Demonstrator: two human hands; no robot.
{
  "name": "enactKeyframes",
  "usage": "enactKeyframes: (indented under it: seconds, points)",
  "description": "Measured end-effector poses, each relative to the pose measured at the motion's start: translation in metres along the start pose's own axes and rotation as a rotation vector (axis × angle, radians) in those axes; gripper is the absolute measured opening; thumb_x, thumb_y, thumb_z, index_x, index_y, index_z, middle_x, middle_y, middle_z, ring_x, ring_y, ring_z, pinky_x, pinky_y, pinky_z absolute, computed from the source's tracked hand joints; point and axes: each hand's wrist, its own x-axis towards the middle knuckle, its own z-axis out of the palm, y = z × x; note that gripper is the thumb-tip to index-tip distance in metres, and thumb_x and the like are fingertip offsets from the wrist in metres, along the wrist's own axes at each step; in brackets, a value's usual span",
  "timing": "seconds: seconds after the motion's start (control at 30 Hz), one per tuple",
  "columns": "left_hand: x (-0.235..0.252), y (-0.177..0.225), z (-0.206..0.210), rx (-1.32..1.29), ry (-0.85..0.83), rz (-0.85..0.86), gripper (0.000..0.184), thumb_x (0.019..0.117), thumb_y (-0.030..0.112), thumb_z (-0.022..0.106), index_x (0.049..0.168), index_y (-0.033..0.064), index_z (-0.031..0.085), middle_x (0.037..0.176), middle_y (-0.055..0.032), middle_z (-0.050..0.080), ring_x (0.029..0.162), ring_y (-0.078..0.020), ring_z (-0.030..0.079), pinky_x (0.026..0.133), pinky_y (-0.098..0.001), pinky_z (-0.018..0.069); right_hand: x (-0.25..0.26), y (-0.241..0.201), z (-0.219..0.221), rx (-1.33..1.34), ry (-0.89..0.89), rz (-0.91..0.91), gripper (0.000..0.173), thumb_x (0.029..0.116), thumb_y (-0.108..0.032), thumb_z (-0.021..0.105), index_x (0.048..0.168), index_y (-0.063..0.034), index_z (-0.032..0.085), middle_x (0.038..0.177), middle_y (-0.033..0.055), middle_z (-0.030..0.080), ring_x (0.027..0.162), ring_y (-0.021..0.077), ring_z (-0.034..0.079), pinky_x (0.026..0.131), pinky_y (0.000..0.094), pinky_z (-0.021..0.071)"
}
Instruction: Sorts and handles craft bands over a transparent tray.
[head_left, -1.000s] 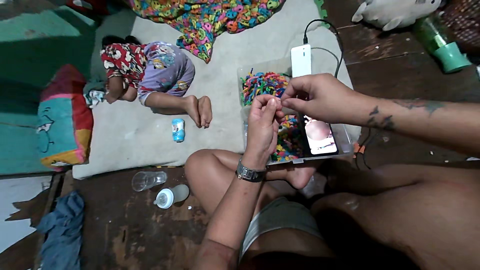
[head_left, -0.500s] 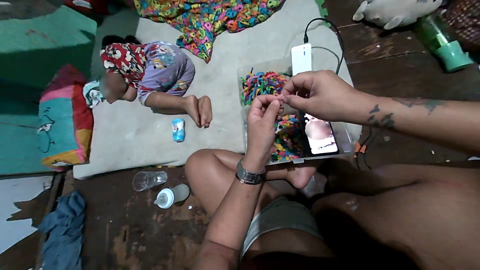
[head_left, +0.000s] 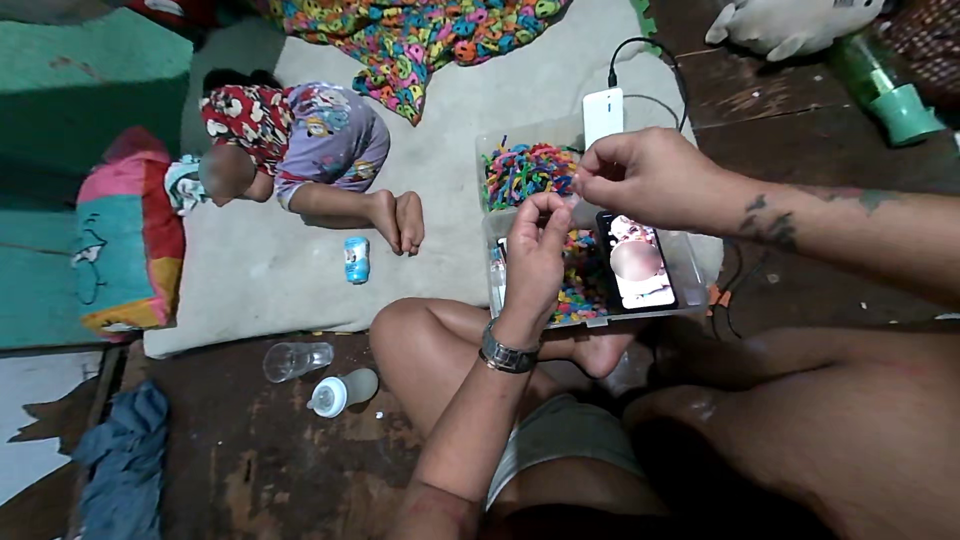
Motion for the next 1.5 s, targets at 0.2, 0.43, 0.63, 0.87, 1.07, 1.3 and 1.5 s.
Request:
enactKeyframes:
  seconds: [0.2, 0.43, 0.63, 0.87, 1.07, 1.3, 1.5]
  points:
    - [-0.002, 0.003, -0.013, 0.126, -0.073, -0.001, 0.016, 0.1075, 0.021, 0.048, 0.119, 0.0183, 0.058, 0.100, 0.0018, 0.059, 0.077, -0.0046, 0.057, 0.069, -0.0213, 0.0507, -0.001, -0.002, -0.001, 0.340, -0.179, 0.167, 0.015, 0.1052, -0.013, 0.054, 0.094, -0.0076, 0.061, 0.080, 0.0017, 0.058, 0.069, 0.0086, 0.056, 0.065, 0.0266, 0.0489]
    - [0.000, 0.005, -0.010, 0.035, -0.058, -0.014, 0.011, 0.1073, 0.016, 0.048, 0.115, 0.0179, 0.056, 0.104, 0.0018, 0.062, 0.083, -0.0042, 0.063, 0.074, -0.0214, 0.0549, -0.001, -0.003, -0.001, 0.329, -0.194, 0.257, 0.018, 0.1067, -0.014, 0.051, 0.092, -0.0082, 0.059, 0.081, 0.0024, 0.057, 0.071, 0.0096, 0.056, 0.066, 0.0274, 0.0474]
    - [0.000, 0.001, -0.007, -0.247, 0.025, -0.052, 0.013, 0.1066, 0.016, 0.050, 0.109, 0.0212, 0.062, 0.111, 0.0055, 0.064, 0.096, -0.0036, 0.063, 0.084, -0.0212, 0.0545, 0.000, -0.003, 0.001, 0.394, -0.138, 0.395, 0.018, 0.1086, -0.018, 0.049, 0.099, -0.0065, 0.060, 0.091, 0.0054, 0.061, 0.079, 0.0124, 0.060, 0.072, 0.0304, 0.0515]
    - [0.000, -0.016, 0.004, 0.390, 0.045, 0.666, 0.009, 0.0997, 0.003, 0.058, 0.095, -0.0001, 0.065, 0.103, -0.0095, 0.064, 0.101, -0.0114, 0.064, 0.089, -0.0246, 0.0546, 0.001, -0.014, 0.005, 0.384, -0.134, 0.461, 0.019, 0.1081, -0.017, 0.046, 0.097, -0.0077, 0.059, 0.083, 0.0028, 0.058, 0.071, 0.0101, 0.055, 0.067, 0.0288, 0.0481]
    - [0.005, -0.027, -0.001, 0.758, -0.195, 1.072, 0.008, 0.0901, -0.002, 0.063, 0.091, 0.0024, 0.071, 0.094, -0.0141, 0.070, 0.092, -0.0247, 0.068, 0.089, -0.0360, 0.0560, -0.002, -0.011, 0.005, 0.626, -0.158, 0.748, 0.024, 0.1010, -0.016, 0.049, 0.078, -0.0127, 0.055, 0.064, -0.0009, 0.052, 0.057, 0.0098, 0.052, 0.054, 0.0249, 0.0456]
    - [0.056, -0.015, -0.049, 0.931, -0.108, 0.839, 0.017, 0.0923, -0.005, 0.062, 0.105, -0.0038, 0.073, 0.109, -0.0229, 0.068, 0.105, -0.0305, 0.066, 0.095, -0.0380, 0.0534, 0.006, 0.000, -0.015, 0.625, 0.019, 0.724, 0.031, 0.1056, -0.027, 0.052, 0.132, -0.0114, 0.058, 0.115, 0.0045, 0.060, 0.097, 0.0152, 0.059, 0.082, 0.0363, 0.0497]
    - [0.144, -0.035, -0.083, 1.155, 0.003, 0.523, 0.019, 0.0958, 0.000, 0.059, 0.109, -0.0027, 0.072, 0.112, -0.0226, 0.068, 0.101, -0.0334, 0.069, 0.089, -0.0436, 0.0562, 0.006, 0.000, -0.016, 0.600, -0.033, 0.665, 0.026, 0.1053, -0.026, 0.053, 0.127, -0.0132, 0.058, 0.109, 0.0035, 0.062, 0.090, 0.0140, 0.059, 0.079, 0.0344, 0.0495]
